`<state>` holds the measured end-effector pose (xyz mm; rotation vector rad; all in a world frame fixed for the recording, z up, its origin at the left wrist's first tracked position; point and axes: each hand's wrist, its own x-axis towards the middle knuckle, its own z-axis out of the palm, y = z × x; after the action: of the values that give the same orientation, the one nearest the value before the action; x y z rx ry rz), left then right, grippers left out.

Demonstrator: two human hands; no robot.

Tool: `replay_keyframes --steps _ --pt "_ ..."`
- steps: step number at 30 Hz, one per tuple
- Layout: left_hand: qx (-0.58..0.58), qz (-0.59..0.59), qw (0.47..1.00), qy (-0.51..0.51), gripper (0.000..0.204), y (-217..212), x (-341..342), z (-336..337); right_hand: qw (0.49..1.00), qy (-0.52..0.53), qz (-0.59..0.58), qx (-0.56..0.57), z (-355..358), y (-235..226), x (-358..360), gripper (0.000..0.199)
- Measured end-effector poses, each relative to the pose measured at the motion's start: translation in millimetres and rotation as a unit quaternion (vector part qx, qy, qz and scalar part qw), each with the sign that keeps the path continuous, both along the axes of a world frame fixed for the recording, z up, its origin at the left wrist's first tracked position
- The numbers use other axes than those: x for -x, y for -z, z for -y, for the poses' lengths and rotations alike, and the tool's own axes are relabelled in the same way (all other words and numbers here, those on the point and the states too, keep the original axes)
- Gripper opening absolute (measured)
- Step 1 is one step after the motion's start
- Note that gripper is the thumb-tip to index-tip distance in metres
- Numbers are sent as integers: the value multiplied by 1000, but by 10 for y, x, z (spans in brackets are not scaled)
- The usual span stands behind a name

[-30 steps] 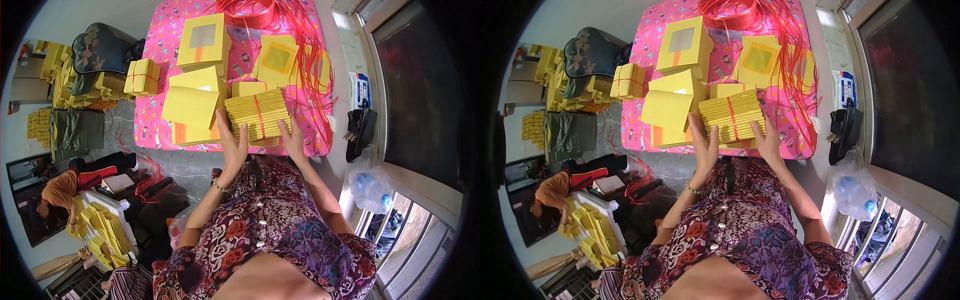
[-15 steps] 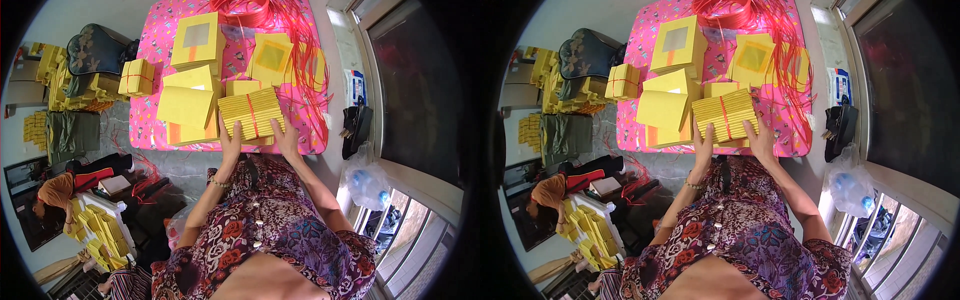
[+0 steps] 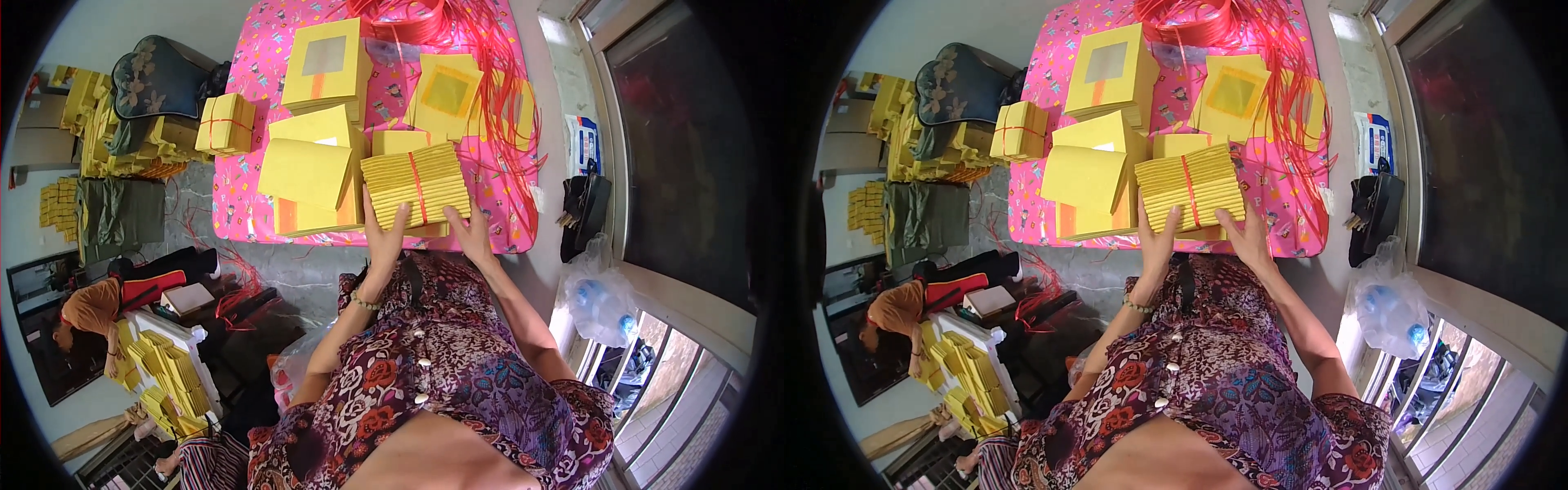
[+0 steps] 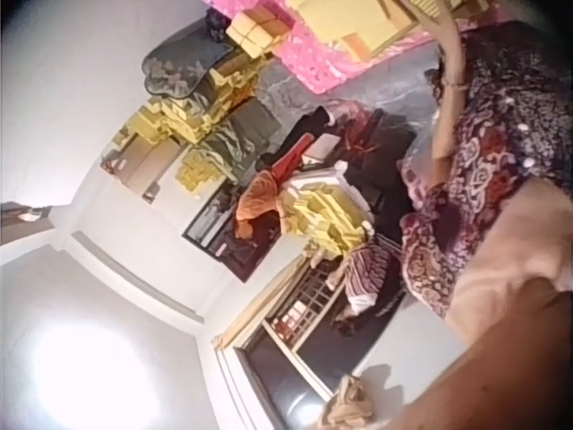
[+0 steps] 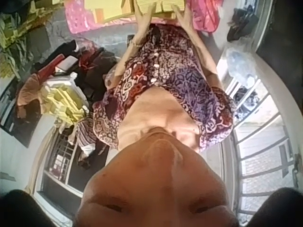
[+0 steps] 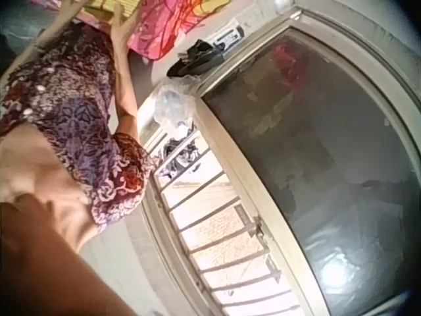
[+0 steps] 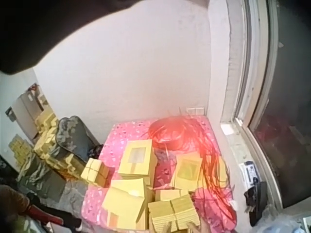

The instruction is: Bundling stacks of yellow paper envelopes with red plastic straps.

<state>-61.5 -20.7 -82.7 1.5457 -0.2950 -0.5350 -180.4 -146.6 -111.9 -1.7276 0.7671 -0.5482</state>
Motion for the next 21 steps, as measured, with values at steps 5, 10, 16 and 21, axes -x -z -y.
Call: replay_keyframes --steps 5,10,16,21 --pt "11 22 1000 -6 76 -3 8 14 999 -7 -54 -1 -20 -81 32 53" --pt "19 20 999 -17 77 7 21 51 993 -11 -100 -57 59 -172 28 57" --pt "-13 31 999 -13 83 -17 -68 -10 993 11 0 -119 150 -143 11 55" --pt "-6 -38 999 22 83 -58 -143 18 986 3 14 -165 227 120 -2 58"
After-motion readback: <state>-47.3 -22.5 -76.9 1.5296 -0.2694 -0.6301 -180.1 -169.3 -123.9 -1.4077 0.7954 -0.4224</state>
